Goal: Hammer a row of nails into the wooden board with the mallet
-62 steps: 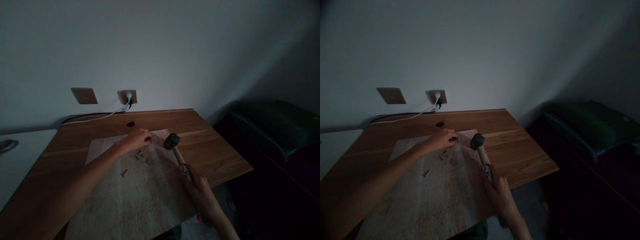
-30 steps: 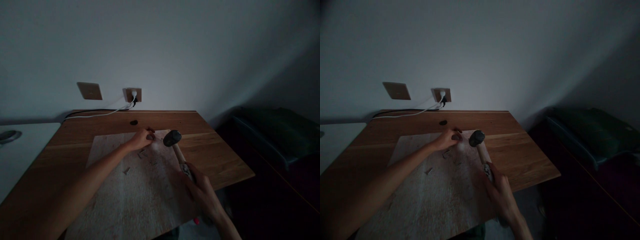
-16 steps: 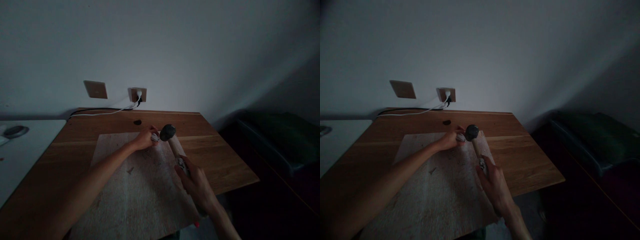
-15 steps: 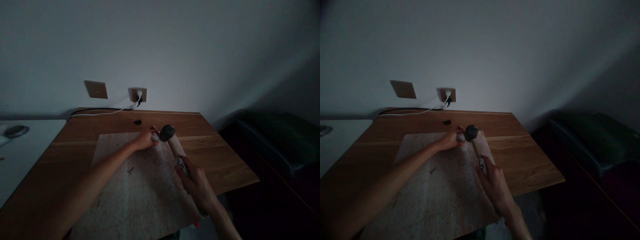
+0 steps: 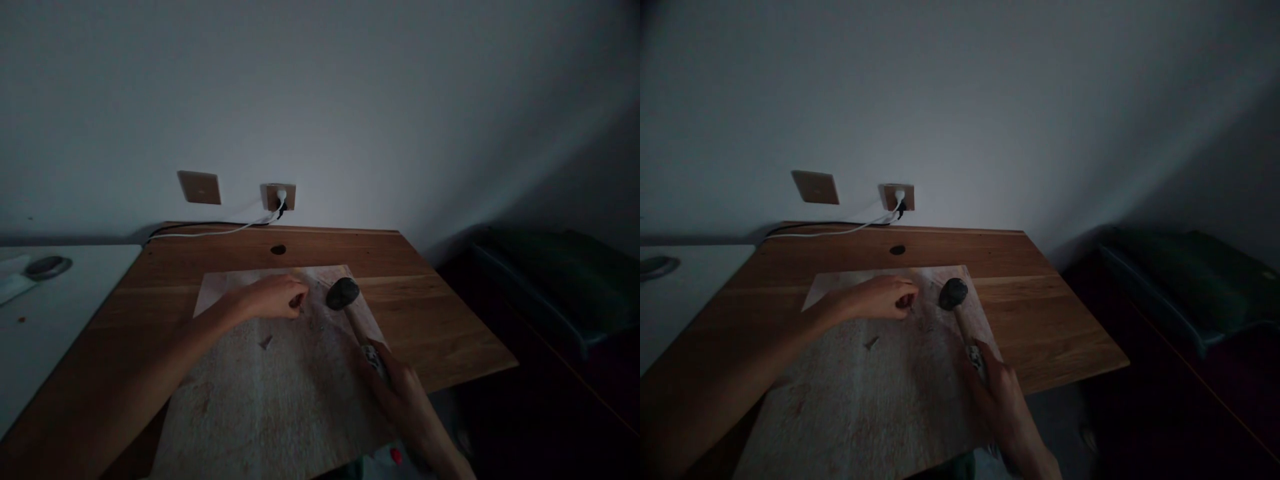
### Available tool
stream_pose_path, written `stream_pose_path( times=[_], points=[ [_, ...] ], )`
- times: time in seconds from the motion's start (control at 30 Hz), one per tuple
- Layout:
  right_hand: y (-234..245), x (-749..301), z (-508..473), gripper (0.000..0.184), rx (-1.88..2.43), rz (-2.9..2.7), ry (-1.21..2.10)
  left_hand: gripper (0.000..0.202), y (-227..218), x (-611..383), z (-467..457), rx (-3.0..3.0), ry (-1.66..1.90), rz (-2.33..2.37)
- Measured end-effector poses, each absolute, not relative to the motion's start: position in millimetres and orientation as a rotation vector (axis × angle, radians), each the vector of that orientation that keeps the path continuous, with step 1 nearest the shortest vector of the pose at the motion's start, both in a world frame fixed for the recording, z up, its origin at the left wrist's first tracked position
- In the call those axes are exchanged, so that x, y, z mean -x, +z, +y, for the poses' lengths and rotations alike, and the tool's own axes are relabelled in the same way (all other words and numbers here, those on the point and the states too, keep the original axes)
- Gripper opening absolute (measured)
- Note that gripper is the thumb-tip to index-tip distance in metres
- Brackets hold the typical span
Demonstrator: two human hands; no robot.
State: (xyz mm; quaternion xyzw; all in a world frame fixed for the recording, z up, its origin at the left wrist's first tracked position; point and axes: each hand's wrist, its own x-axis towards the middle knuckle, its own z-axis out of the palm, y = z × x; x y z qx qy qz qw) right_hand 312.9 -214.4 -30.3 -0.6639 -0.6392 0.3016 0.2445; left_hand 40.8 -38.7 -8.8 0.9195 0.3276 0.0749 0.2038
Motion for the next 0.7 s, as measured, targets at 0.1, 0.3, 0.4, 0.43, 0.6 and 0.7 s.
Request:
stream_pose_path(
  times=[0.1, 0.3, 0.4, 0.43, 0.6, 0.7],
  points=[
    [-33.0, -313.4, -212.8, 0.063, 1.829, -1.769, 0.852, 0.016, -11.0, -43.7, -37.7, -2.561, 0.211, 0.895],
    [-34.1, -314.1, -214.2, 0.062, 1.803, -1.723, 0.856, 0.017, -26.8, -44.4, -17.7, -2.504, 0.509, 0.877],
    [-35.0, -314.1, -214.8, 0.062, 1.81, -1.719, 0.859, 0.015, -39.8, -47.4, -7.9, -2.321, 0.707, 0.92],
    [-35.1, -314.0, -214.9, 0.062, 1.808, -1.72, 0.864, 0.015, -43.8, -48.6, -6.0, -2.268, 0.741, 0.936],
    [-34.1, -313.0, -214.7, 0.056, 1.781, -1.717, 0.881, 0.021, -55.1, -51.0, -6.5, -2.176, 0.833, 0.99],
    [-32.6, -312.4, -214.7, 0.055, 1.788, -1.705, 0.894, 0.02, -56.3, -50.4, -8.9, -2.185, 0.844, 0.99]
  ],
)
